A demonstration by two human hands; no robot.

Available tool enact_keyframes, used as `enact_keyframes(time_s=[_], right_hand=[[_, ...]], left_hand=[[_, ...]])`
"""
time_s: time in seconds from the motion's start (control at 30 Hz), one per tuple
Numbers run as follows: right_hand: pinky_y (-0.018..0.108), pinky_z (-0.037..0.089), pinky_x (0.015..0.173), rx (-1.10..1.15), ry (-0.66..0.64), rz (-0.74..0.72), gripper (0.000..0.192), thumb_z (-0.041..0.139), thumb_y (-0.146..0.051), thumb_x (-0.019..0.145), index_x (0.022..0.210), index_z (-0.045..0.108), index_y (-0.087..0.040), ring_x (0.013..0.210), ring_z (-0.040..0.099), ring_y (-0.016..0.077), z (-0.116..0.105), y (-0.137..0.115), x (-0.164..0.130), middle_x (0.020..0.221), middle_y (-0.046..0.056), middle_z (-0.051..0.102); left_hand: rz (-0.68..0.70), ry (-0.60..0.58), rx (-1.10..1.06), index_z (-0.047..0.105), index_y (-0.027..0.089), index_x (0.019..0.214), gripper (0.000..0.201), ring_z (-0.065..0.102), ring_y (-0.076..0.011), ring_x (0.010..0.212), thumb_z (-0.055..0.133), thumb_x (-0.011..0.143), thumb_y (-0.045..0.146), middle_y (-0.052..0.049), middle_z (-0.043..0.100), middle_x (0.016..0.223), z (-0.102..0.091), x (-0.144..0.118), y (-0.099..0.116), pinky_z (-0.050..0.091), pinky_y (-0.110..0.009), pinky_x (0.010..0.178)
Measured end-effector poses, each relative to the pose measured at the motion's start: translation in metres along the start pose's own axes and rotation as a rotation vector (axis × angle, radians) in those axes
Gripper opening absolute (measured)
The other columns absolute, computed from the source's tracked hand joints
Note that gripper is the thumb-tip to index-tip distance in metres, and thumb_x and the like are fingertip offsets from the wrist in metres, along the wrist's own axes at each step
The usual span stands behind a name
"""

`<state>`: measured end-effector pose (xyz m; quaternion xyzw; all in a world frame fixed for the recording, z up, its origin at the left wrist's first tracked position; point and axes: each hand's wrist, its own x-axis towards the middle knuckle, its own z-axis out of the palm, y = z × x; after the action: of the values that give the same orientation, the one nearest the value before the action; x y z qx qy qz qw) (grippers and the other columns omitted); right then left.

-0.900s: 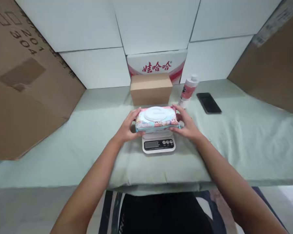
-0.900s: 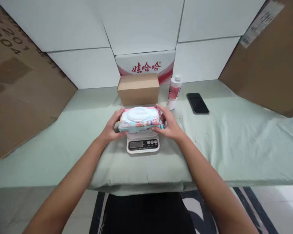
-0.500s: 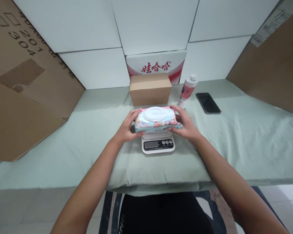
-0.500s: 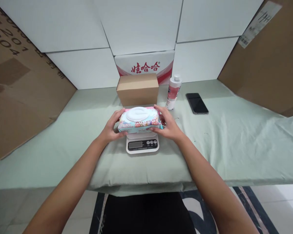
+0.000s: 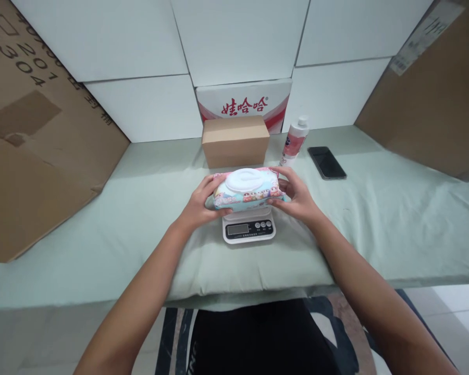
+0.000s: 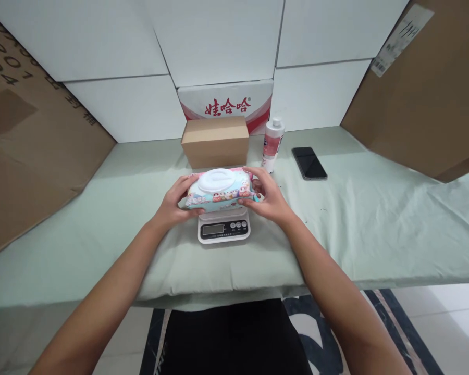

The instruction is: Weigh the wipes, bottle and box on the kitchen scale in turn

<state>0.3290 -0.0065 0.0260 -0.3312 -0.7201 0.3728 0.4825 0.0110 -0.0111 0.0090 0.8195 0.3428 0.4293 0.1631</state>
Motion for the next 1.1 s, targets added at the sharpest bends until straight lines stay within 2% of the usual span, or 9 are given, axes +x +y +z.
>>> enact_keyframes(time_s=[0.2, 0.33, 0.47, 0.6, 0.73, 0.83, 0.9, 1.03, 1.1], right_hand=[[0.038, 0.064, 0.095, 0.023, 0.056, -0.004, 0.067, 0.088, -0.044, 0.083, 0.144, 0.06, -0.034, 0.12, 0.073, 0.0273, -0.037, -0.028, -0.03, 0.149, 0.011, 0.059], [0.038, 0.066, 0.087, -0.108, 0.222, 0.089, 0.062, 0.087, -0.042, 0.083, 0.14, 0.065, -0.034, 0.116, 0.074, 0.0286, -0.09, -0.038, -0.075, 0.148, 0.01, 0.064], [0.044, 0.065, 0.082, -0.296, 0.433, 0.218, 0.058, 0.084, -0.043, 0.079, 0.134, 0.07, -0.035, 0.108, 0.074, 0.0319, -0.147, -0.03, -0.117, 0.142, 0.01, 0.069], [0.054, 0.062, 0.087, -0.365, 0.559, 0.306, 0.059, 0.082, -0.044, 0.073, 0.13, 0.07, -0.034, 0.107, 0.073, 0.0375, -0.185, -0.01, -0.142, 0.139, 0.011, 0.07], [0.067, 0.056, 0.094, -0.472, 0.458, 0.343, 0.061, 0.077, -0.056, 0.077, 0.136, 0.066, -0.047, 0.117, 0.07, 0.0462, -0.209, 0.006, -0.151, 0.145, 0.015, 0.065], [0.074, 0.046, 0.111, -0.698, 0.346, 0.235, 0.066, 0.07, -0.061, 0.082, 0.146, 0.059, -0.049, 0.142, 0.055, 0.0496, -0.214, 0.004, -0.148, 0.151, 0.018, 0.058], [0.079, 0.045, 0.112, -0.824, 0.395, 0.147, 0.074, 0.071, -0.06, 0.083, 0.153, 0.054, -0.046, 0.147, 0.049, 0.0509, -0.203, -0.007, -0.141, 0.154, 0.018, 0.054], [0.069, 0.052, 0.111, -0.684, 0.698, -0.055, 0.057, 0.068, -0.05, 0.092, 0.148, 0.058, -0.046, 0.136, 0.061, 0.0425, -0.135, -0.033, -0.103, 0.148, 0.014, 0.059], [0.065, 0.054, 0.112, -0.414, 0.735, -0.075, 0.052, 0.068, -0.048, 0.094, 0.144, 0.058, -0.041, 0.136, 0.064, 0.0378, -0.092, -0.033, -0.069, 0.147, 0.012, 0.06]], left_hand=[[0.122, -0.05, -0.027, 0.047, 0.032, 0.162, 0.09, 0.058, -0.0337, 0.14, 0.084, 0.083, 0.054, -0.016, 0.056, 0.152, 0.022, 0.025, 0.032, 0.052, -0.048, 0.118], [0.046, -0.339, -0.069, 0.04, 0.04, 0.166, 0.087, 0.059, -0.0318, 0.132, 0.078, 0.089, 0.054, -0.013, 0.048, 0.153, 0.057, 0.071, 0.076, 0.055, -0.045, 0.112], [0.022, -0.585, -0.09, 0.039, 0.041, 0.166, 0.08, 0.062, -0.0237, 0.111, 0.072, 0.094, 0.05, -0.01, 0.047, 0.138, 0.114, 0.125, 0.109, 0.056, -0.041, 0.105], [0.04, -0.684, -0.153, 0.038, 0.039, 0.167, 0.081, 0.059, -0.0219, 0.123, 0.071, 0.094, 0.045, -0.008, 0.044, 0.142, 0.171, 0.157, 0.112, 0.052, -0.036, 0.111], [-0.018, -0.732, -0.118, 0.036, 0.041, 0.167, 0.08, 0.058, -0.0243, 0.134, 0.069, 0.094, 0.04, -0.009, 0.043, 0.156, 0.197, 0.161, 0.107, 0.053, -0.037, 0.11], [-0.001, -0.692, -0.059, 0.04, 0.04, 0.165, 0.074, 0.055, -0.0331, 0.146, 0.067, 0.096, 0.041, -0.013, 0.034, 0.173, 0.183, 0.153, 0.105, 0.049, -0.049, 0.116], [0.021, -0.609, -0.03, 0.045, 0.038, 0.163, 0.069, 0.049, -0.0374, 0.153, 0.066, 0.098, 0.043, -0.012, 0.031, 0.178, 0.156, 0.143, 0.1, 0.045, -0.055, 0.12], [-0.004, -0.261, -0.082, 0.062, 0.031, 0.147, 0.052, 0.054, -0.0308, 0.15, 0.065, 0.097, 0.046, -0.01, 0.054, 0.165, 0.076, 0.106, 0.061, 0.047, -0.048, 0.122], [-0.149, -0.026, -0.106, 0.074, 0.025, 0.125, 0.036, 0.069, -0.0274, 0.128, 0.064, 0.096, 0.043, -0.011, 0.074, 0.136, 0.038, 0.08, 0.03, 0.052, -0.044, 0.114]])
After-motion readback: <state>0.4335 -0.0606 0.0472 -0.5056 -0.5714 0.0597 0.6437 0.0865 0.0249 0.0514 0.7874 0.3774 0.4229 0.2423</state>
